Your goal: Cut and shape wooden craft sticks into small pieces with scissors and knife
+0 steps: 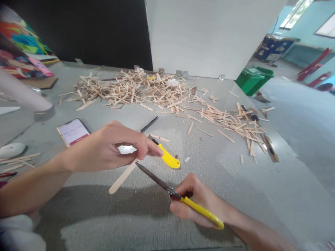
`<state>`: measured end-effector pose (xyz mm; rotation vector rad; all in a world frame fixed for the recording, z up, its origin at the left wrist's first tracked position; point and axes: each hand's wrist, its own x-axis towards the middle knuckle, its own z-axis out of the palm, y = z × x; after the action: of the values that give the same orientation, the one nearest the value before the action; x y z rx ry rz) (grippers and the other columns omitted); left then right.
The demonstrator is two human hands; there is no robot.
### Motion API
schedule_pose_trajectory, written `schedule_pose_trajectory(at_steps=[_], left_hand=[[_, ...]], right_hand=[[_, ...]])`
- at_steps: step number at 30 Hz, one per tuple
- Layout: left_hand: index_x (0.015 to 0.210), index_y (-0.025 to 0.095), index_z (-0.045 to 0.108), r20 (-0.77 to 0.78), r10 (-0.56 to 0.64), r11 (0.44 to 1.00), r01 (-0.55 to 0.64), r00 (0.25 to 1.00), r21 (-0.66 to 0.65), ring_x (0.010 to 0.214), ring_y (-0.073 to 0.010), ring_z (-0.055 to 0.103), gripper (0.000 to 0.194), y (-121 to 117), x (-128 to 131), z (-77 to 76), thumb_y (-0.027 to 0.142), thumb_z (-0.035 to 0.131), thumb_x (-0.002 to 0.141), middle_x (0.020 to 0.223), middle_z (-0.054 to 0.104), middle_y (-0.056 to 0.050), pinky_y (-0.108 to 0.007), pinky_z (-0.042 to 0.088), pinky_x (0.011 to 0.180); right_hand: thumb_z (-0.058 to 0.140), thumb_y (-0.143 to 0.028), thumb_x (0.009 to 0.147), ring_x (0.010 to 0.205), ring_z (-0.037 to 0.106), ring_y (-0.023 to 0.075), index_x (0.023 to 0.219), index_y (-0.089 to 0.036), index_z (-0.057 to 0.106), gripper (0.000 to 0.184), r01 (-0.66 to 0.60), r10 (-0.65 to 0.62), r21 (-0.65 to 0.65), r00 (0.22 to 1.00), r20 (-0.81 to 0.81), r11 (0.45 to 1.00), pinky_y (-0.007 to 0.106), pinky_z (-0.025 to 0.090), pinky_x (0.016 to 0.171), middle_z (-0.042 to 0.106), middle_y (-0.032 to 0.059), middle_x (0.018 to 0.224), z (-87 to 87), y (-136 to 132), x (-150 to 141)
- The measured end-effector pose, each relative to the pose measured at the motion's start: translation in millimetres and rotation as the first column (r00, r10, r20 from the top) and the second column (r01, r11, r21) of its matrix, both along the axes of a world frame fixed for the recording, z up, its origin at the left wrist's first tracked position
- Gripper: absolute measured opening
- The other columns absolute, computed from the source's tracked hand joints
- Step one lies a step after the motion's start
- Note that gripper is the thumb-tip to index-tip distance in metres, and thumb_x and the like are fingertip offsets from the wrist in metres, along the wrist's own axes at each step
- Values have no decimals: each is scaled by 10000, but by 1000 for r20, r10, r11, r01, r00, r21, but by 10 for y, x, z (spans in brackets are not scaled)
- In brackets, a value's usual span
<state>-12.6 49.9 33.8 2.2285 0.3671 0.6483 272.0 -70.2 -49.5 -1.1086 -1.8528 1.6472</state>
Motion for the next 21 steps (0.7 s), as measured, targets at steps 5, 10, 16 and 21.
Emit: schedule_pose_trajectory(at_steps=[5,10,16,21], left_hand=[[822,191,609,-12,3,1000,-3,1000,-6,978,-170,837,255,-1,7,25,-41,629,928,1071,863,-74,-186,555,799],[836,193,636,-21,-8,1000,8,1000,4,959,-156,831,262,0,-3,32,-60,638,905,1081,862,-57,-185,550,824],[823,195,626,-14,-17,1000,17,1000,23,977,-164,835,261,17,-1,27,-48,620,918,1068,865,-57,-190,564,820],[893,196,640,-16,-7,991,5,1000,-131,1053,-193,834,194,25,-19,9,13,667,952,1126,856,-74,-214,616,872]], right_hand=[[682,-479,993,602,509,108,904,-214,536,315,47,-45,56,998,-36,997,237,399,537,567,-3,795,-114,-22,72],[720,-468,964,674,547,130,980,-223,540,305,19,-17,45,999,-50,999,253,448,601,615,12,848,-184,-34,107],[664,-548,1023,507,425,83,901,-230,507,374,-22,7,-116,992,-124,993,223,318,478,494,-58,672,-98,-21,48],[666,-612,1007,504,390,85,835,-231,504,448,-47,28,-119,988,-155,992,228,285,465,445,-59,648,-57,4,73]])
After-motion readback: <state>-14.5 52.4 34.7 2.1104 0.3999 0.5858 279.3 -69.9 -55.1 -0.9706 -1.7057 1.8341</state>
